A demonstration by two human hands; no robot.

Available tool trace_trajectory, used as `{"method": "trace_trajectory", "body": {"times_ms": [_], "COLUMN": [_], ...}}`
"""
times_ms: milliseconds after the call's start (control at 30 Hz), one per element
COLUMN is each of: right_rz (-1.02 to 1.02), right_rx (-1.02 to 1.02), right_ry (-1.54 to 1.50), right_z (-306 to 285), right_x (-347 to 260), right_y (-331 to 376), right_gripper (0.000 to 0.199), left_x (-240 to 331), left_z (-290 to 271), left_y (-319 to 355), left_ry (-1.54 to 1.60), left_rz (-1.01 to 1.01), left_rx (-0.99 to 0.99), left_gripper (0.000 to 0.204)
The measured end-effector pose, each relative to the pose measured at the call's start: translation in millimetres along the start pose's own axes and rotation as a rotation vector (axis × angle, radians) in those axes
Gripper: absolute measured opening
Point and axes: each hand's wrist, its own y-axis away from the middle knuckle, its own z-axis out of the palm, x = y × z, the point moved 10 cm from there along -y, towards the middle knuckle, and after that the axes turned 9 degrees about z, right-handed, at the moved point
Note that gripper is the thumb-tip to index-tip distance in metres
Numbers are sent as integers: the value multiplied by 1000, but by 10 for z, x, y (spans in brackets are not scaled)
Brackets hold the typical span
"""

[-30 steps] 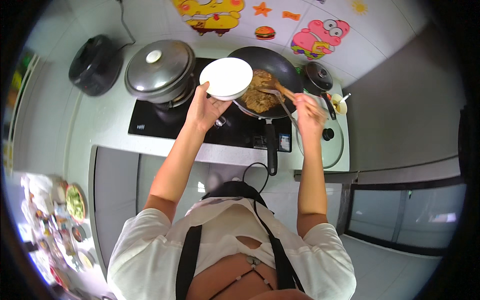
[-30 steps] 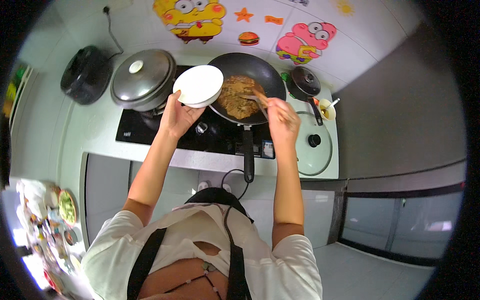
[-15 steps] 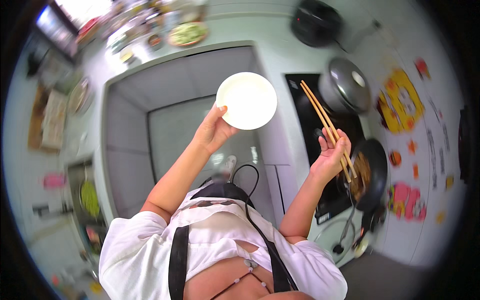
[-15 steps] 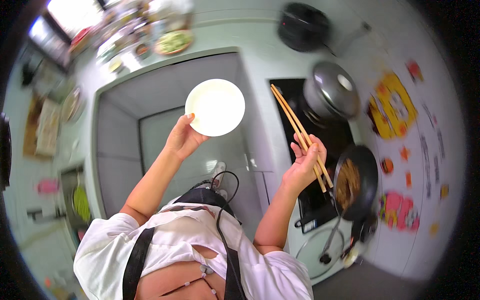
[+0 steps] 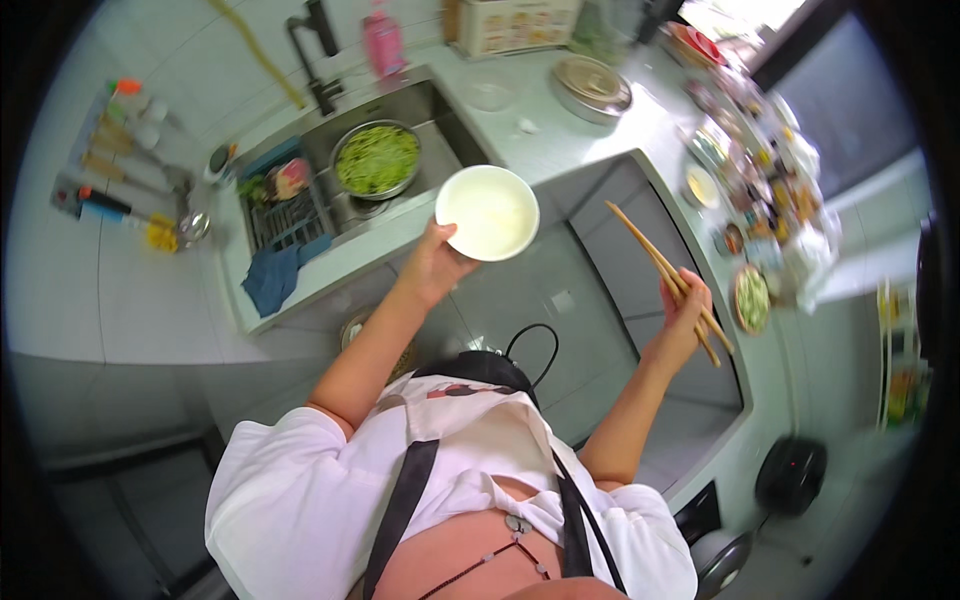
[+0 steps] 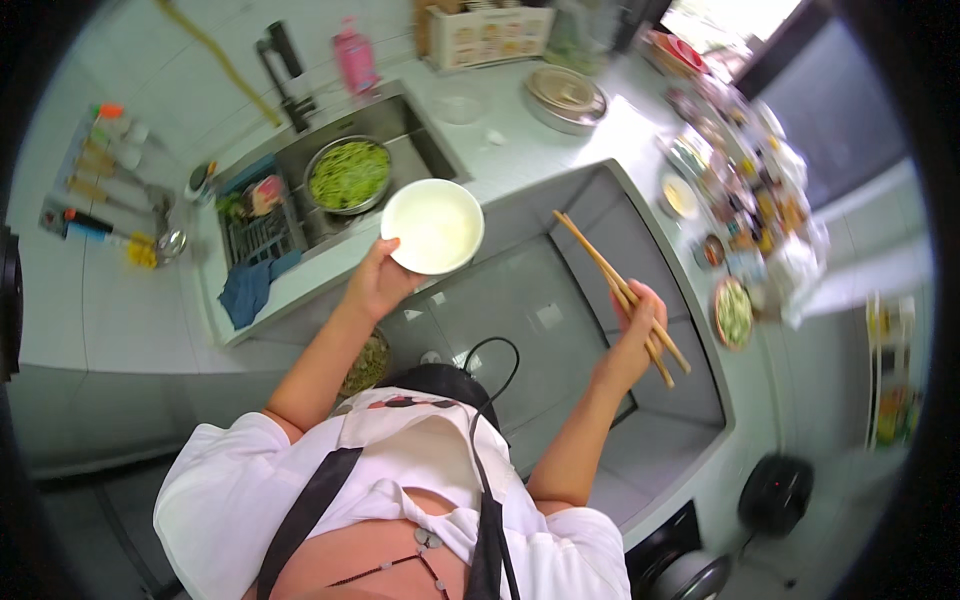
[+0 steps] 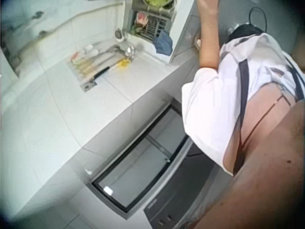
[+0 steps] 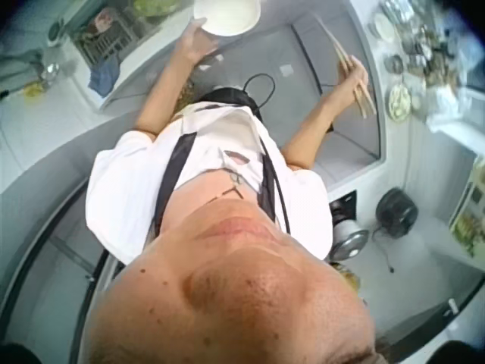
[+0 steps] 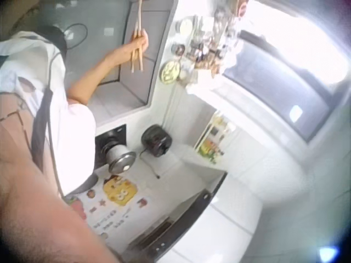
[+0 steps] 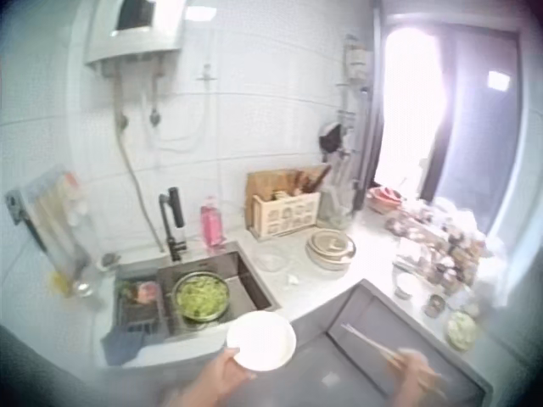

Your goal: The person puts cooked meat from a bowl into a frying pan, adds seasoning and liquid from other bowls, and stirs the mixture with a spatula.

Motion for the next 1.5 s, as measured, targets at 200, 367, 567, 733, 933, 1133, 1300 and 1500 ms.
{"method": "trace_trajectory", "body": {"times_ms": [200, 367, 567, 733, 933, 1133, 1300, 1500], "right_rz": [-194, 50, 172, -167, -547, -557, -485, -669], "right_rx": [-515, -872, -1061, -1125, -1227, -1311, -1383, -1373], "right_ry": [252, 164, 281, 477, 584, 633, 802, 516], "right_z": [2374, 4047, 5638, 6636, 7805, 8607, 8661, 8661], "right_x": [142, 943, 1870, 2131, 2612, 3142, 3234, 3558], "right_y": [-311, -508, -401, -291, -45, -3, 93, -65], "right_gripper": [17, 17, 20, 27, 32, 35, 40, 37], "left_x": [1205, 1730, 2084, 2273, 2492, 2583, 2534, 2509], "left_z": [-921, -1146, -1346, -1384, -1370, -1373, -1460, -1436], "left_y": [-264, -537, -1041, -1368, -1662, -1833, -1811, -1817], "left_ry": [34, 86, 41, 69, 108, 90, 106, 137], "left_rz": [266, 388, 501, 577, 648, 704, 767, 746], "left_rx": [248, 313, 363, 448, 459, 486, 533, 558], "left_gripper": [53, 49, 49, 52, 53, 59, 58, 57]}}
